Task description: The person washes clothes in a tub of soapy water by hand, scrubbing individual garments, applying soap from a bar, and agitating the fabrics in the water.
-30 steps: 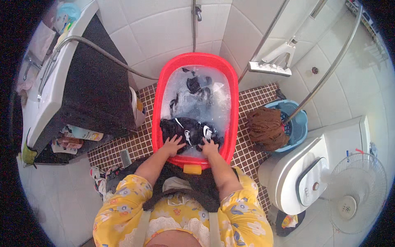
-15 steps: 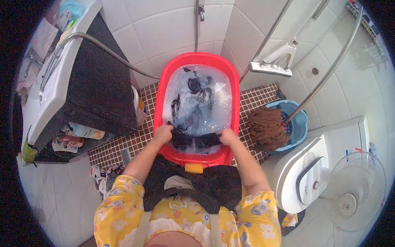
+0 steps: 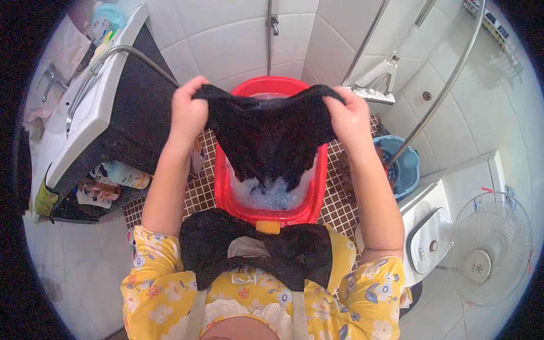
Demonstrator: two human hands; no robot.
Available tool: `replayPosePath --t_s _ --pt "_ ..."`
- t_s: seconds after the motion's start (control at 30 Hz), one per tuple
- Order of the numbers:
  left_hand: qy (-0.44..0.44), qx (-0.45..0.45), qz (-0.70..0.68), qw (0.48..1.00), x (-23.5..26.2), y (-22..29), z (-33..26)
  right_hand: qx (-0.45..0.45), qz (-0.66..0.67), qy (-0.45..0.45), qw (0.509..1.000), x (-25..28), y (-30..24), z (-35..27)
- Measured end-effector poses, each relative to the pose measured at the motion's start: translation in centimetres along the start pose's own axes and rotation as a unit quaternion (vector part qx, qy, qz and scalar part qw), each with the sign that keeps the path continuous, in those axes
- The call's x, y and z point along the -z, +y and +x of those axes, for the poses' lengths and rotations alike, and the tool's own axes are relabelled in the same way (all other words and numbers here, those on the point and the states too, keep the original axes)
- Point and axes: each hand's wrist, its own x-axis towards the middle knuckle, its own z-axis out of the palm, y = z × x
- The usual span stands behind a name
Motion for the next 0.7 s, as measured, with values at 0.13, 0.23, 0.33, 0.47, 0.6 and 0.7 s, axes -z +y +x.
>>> replayPosePath --t_s 0.13,0.23,0.33,0.47,0.6,0.7 --pt "-0.010 0.017 -0.012 1.000 0.7 -0.7 -0.5 0.014 0.004 0.037 0.999 0.4 0.0 -0.8" --pt "-0.090 0.079 0.072 0.990 0.2 -7.2 -2.8 -0.005 -0.137 0.049 0.989 1.1 4.8 -2.2" --pt "-0.166 0.156 0.191 0.955 -2.5 -15.3 -8.1 -0.036 -0.242 0.012 0.970 0.7 15.0 -5.4" --pt "-0.321 0.180 0.222 0.903 -4.3 -28.1 -18.1 -0.164 -0.420 -0.134 0.882 -3.6 24.7 -10.9" --pt "-0.529 0.186 0.405 0.722 -7.2 -29.1 -23.8 -0.169 -0.448 -0.302 0.824 -4.2 33.1 -16.9" --pt "-0.549 0.191 0.437 0.687 -7.2 -28.7 -25.3 -0.231 -0.575 -0.364 0.695 -6.1 33.6 -19.8"
